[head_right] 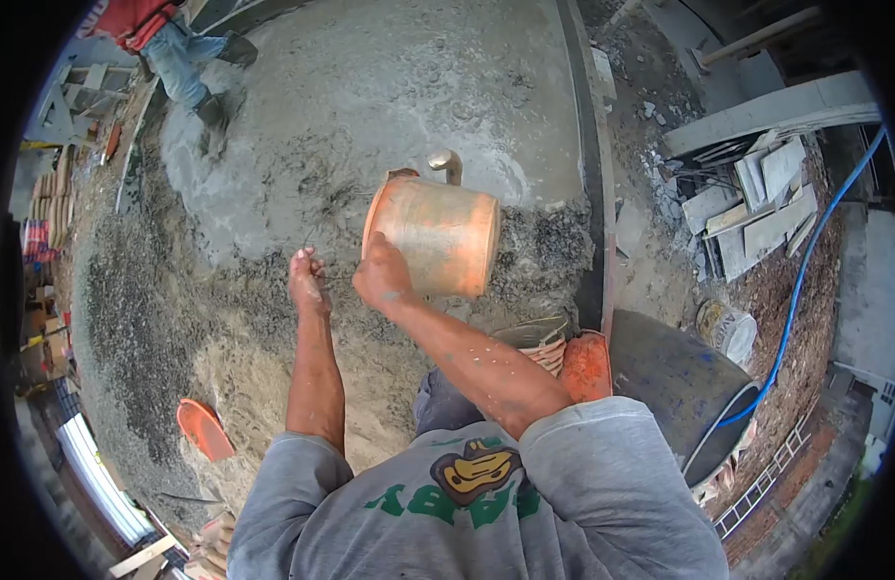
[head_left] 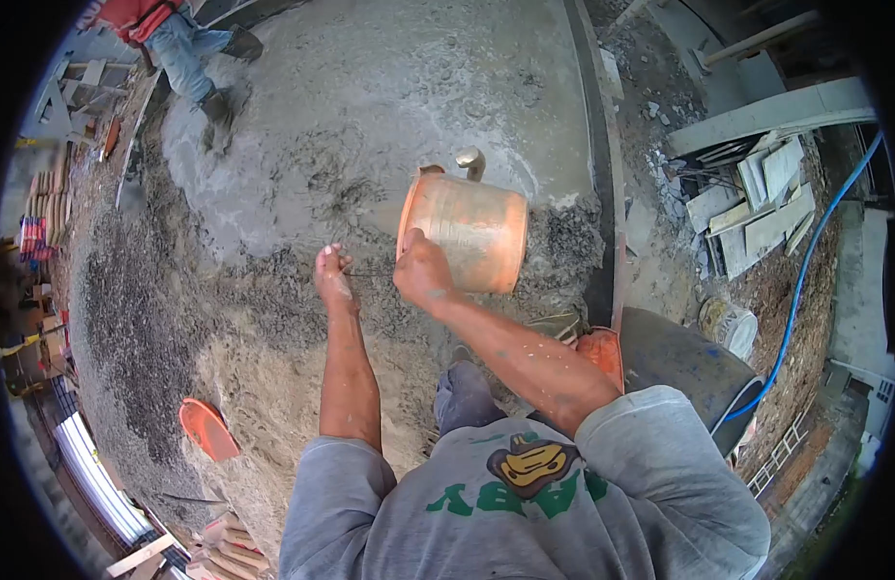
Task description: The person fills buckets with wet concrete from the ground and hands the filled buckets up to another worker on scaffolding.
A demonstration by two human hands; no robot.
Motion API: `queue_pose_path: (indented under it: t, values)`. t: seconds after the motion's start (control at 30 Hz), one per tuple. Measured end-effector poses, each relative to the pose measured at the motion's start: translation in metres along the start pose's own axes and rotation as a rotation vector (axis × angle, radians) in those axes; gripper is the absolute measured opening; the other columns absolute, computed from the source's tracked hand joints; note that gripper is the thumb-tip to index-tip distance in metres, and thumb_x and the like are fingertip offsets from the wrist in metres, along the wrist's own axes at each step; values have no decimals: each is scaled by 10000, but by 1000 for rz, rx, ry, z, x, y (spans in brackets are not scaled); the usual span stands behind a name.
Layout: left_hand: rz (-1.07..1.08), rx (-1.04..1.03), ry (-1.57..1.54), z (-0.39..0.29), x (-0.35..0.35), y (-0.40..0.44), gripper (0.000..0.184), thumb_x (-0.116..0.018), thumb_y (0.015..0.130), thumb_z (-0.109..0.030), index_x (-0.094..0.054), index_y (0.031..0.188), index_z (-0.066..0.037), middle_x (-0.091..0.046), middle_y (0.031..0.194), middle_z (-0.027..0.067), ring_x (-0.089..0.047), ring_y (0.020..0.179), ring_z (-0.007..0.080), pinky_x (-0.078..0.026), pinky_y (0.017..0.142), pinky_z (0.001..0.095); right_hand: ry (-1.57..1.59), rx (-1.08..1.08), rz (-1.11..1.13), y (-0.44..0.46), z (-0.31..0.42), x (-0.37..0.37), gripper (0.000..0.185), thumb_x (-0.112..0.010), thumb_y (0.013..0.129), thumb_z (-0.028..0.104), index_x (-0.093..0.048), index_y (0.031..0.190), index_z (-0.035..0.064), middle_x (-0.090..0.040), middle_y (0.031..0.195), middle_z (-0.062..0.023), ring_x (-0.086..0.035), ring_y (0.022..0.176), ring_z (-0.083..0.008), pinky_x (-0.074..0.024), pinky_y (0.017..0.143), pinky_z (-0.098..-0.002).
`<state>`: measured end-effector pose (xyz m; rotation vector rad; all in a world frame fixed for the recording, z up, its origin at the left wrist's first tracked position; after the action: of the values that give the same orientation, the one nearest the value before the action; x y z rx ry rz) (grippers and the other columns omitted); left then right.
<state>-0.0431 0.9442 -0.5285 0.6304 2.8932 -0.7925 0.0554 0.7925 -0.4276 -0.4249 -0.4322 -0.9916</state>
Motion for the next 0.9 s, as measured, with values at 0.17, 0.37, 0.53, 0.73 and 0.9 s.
queue_pose_path:
  t: [0.17,0.37,0.53,0.73,0.9]
  values:
    - [99,51,-216,-2,13,2,216,-501,937,-272,-509,963,-58,-462,652,0,-532,683,125,-484,658,270,58,22,130,-2,43,-5,222,-535,705,5,-460,902,-65,-576,829,-272,-577,794,-441,-461,703,-486]
    - [248,-45,-129,-39,9,-36,207,-520,930,-223,-511,976,-22,-468,663,9,-478,648,123,-463,676,266,200,-103,37,-12,7,2,274,-567,694,52,-476,928,-58,-581,846,-265,-580,837,-426,-459,746,-472]
    - [323,-65,392,-47,-40,-63,240,-562,903,-229,-578,979,-2,-449,660,-29,-447,616,92,-426,643,229,367,-497,102,-30,-105,38,344,-571,719,143,-520,1017,-22,-593,978,-243,-574,940,-404,-454,807,-448]
    - [221,-2,743,-16,-78,-63,194,-546,889,-219,-636,903,-49,-445,650,-50,-423,605,54,-374,576,203,83,-1011,-312,-136,-322,72,507,-551,797,241,-376,1179,-43,-430,1237,-220,-423,1173,-348,-408,958,-406]
    - [219,80,855,17,-24,-21,164,-522,895,-209,-600,878,-65,-390,591,-49,-359,512,48,-318,475,184,322,-1818,-499,-243,-443,79,1261,-748,603,561,74,1420,65,-176,1408,-308,-287,1297,-411,-308,1047,-458]
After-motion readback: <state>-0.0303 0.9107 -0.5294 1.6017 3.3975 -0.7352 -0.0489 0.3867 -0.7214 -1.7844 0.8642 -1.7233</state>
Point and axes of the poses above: each hand's wrist, its own y-axis towards the middle knuckle, its own x-axis out of the back of the hand, z = x × y, the point moved 2 cm from there along y, towards the middle knuckle
